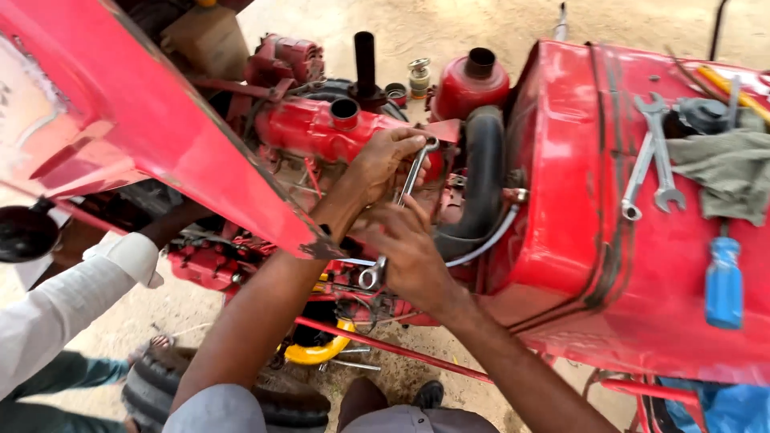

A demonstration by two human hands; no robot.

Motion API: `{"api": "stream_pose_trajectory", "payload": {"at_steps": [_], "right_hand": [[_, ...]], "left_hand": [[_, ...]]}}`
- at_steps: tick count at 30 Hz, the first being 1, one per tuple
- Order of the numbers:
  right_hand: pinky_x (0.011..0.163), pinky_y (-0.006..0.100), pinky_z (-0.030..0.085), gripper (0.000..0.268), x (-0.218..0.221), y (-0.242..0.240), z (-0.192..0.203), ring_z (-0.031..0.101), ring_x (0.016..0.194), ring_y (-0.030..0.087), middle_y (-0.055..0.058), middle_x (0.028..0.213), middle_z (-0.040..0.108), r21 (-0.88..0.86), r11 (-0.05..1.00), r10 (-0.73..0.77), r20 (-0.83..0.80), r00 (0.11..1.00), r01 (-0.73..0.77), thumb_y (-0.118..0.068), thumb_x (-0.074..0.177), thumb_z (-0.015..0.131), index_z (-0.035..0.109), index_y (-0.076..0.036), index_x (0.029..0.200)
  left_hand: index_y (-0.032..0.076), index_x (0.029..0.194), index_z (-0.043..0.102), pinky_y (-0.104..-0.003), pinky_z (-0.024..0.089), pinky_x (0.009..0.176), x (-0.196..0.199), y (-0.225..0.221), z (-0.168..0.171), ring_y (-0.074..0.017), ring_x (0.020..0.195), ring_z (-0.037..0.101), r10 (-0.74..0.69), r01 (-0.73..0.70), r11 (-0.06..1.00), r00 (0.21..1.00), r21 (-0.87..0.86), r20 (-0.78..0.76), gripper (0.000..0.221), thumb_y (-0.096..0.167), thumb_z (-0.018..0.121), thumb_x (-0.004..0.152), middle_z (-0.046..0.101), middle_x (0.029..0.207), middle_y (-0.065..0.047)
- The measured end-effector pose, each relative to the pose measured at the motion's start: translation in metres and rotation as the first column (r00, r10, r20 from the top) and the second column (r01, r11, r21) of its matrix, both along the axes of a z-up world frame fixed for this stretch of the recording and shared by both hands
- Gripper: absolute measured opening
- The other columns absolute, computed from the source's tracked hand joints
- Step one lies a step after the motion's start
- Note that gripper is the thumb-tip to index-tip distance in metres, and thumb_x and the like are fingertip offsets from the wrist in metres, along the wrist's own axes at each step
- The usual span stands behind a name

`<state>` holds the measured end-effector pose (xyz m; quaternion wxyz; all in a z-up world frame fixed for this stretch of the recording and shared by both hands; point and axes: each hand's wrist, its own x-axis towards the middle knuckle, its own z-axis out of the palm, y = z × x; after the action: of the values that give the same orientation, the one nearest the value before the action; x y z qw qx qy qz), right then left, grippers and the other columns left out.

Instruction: Repairing and performing maintenance on a tractor engine, including using tools and draining oil.

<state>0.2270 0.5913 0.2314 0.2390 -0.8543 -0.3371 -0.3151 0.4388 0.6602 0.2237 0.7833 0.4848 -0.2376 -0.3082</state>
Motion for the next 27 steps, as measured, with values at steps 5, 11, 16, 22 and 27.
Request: {"api": "stream_pose_trajectory", "payload": {"at_steps": [5,11,16,22,27], "right_hand": [[0.11,0.042,0.044,0.031,0.069,0.021,-0.051,0.055,0.13,0.022,0.009,0.136,0.059,0.834,0.495,0.136,-0.35,0.927,0.243,-0.009,0.103,0.05,0.057,-0.01,0.133],[0.078,0.039,0.059,0.029,0.168,0.037,-0.068,0.07,0.089,0.022,0.012,0.108,0.068,0.881,0.167,0.615,-0.445,0.651,0.443,-0.017,0.105,0.051,0.056,-0.004,0.13],[0.071,0.038,0.062,0.023,0.233,0.043,-0.097,0.071,0.084,0.019,0.008,0.1,0.07,0.875,-0.021,0.587,-0.382,0.714,0.485,-0.015,0.104,0.047,0.056,-0.004,0.122],[0.072,0.039,0.051,0.022,0.262,0.038,-0.107,0.064,0.089,0.022,0.017,0.113,0.067,0.907,-0.117,0.6,-0.259,0.757,0.404,-0.022,0.111,0.052,0.057,-0.004,0.123],[0.093,0.042,0.061,0.024,0.275,0.046,-0.078,0.072,0.107,0.029,0.023,0.125,0.066,0.835,-0.337,0.759,-0.031,0.65,0.434,-0.029,0.103,0.047,0.054,-0.007,0.111]], "left_hand": [[0.0,0.118,0.063,-0.031,0.065,0.055,0.031,0.011,0.006,-0.0127,0.063,0.07,0.311,-0.321,0.943,0.944,0.088,0.113,0.025,0.019,0.06,0.101,0.068,0.081,-0.004],[0.005,0.116,0.069,-0.03,0.065,0.055,0.069,0.001,0.011,-0.0128,0.067,0.074,0.194,-0.435,0.784,0.849,0.442,0.491,0.028,0.022,0.066,0.094,0.075,0.082,-0.01],[0.004,0.112,0.074,-0.044,0.059,0.084,0.13,-0.018,-0.034,-0.0319,0.091,0.076,-0.059,-0.615,0.738,0.35,0.277,0.935,0.031,0.025,0.075,0.089,0.077,0.098,-0.021],[0.012,0.108,0.078,-0.05,0.055,0.091,0.119,-0.033,-0.011,-0.0362,0.096,0.073,-0.254,-0.632,0.625,0.39,0.457,0.885,0.024,0.024,0.073,0.088,0.076,0.096,-0.019],[0.021,0.109,0.077,-0.052,0.055,0.088,0.104,-0.029,0.022,-0.0359,0.099,0.072,-0.328,-0.634,0.498,0.493,0.591,0.806,0.025,0.031,0.073,0.086,0.075,0.099,-0.016]]}}
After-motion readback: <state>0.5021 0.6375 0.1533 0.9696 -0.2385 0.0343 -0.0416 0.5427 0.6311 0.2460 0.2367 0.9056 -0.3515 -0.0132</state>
